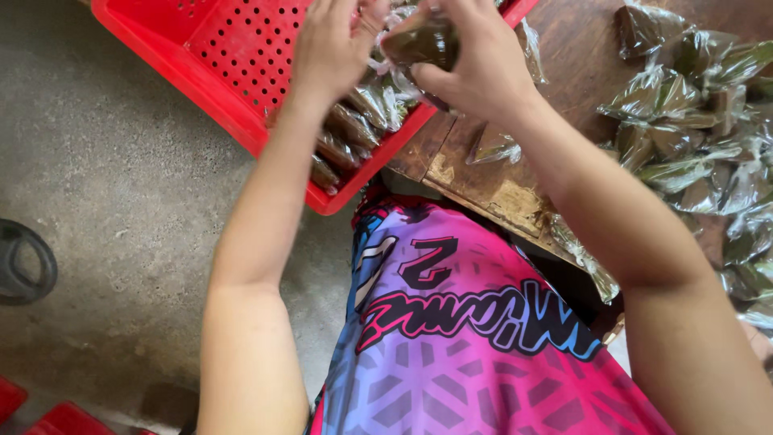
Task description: The person picks up individually wrapped triangular bakery items from a pile on a wooden table and stacks them into a red plastic crate, organizing them into neat rows.
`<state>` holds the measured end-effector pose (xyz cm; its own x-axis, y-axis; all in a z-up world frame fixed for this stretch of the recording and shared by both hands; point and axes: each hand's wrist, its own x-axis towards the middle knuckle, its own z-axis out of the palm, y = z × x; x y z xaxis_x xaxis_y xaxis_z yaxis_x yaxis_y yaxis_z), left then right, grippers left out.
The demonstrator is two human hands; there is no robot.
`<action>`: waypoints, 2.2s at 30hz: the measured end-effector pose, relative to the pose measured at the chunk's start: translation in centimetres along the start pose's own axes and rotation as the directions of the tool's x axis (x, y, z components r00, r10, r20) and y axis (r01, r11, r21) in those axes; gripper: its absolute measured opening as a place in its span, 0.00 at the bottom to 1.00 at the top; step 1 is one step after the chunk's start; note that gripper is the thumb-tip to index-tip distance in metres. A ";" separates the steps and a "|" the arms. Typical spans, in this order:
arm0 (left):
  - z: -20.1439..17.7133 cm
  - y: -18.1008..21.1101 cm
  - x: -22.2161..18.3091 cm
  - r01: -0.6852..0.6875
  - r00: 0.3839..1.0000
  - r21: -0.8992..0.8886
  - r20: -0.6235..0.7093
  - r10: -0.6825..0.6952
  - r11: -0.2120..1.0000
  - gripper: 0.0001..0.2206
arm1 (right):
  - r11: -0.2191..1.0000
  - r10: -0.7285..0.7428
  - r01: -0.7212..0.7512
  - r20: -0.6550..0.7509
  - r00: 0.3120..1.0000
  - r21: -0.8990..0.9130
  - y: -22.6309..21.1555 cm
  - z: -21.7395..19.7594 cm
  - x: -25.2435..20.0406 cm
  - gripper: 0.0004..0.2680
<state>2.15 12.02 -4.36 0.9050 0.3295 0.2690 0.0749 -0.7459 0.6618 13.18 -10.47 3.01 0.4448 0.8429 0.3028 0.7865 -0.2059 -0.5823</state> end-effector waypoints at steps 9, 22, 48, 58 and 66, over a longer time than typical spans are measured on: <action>5.0 -10.6 0.1 0.437 0.736 -0.007 0.578 -0.353 0.900 0.29 | 0.919 0.237 -0.069 0.404 0.884 -0.389 0.6 10.0 4.5 0.30; 2.5 -4.8 0.3 0.296 0.732 0.191 0.584 -0.351 0.936 0.47 | 0.936 0.343 -0.218 0.588 0.732 -0.275 6.5 7.0 3.9 0.20; -1.1 4.9 -6.3 0.154 0.955 -0.601 -0.113 -0.274 0.784 0.27 | 0.783 0.617 -0.575 -0.414 0.669 0.238 9.0 -3.9 -25.1 0.12; 12.2 18.4 -1.8 -0.076 0.988 -0.131 0.121 0.093 0.988 0.18 | 0.720 0.604 -0.674 -0.628 0.490 0.167 24.7 -14.0 -37.5 0.13; 24.8 13.0 1.2 -0.091 0.956 0.181 0.290 0.035 0.979 0.25 | 0.597 0.524 -0.713 -0.494 0.693 -0.367 46.9 -17.2 -41.5 0.17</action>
<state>14.61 -11.67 -12.77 0.9897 0.1208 0.0773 0.0668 -0.8654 0.4967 38.99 -63.69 -23.86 0.9326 0.2309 0.2775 0.3099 -0.9064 -0.2870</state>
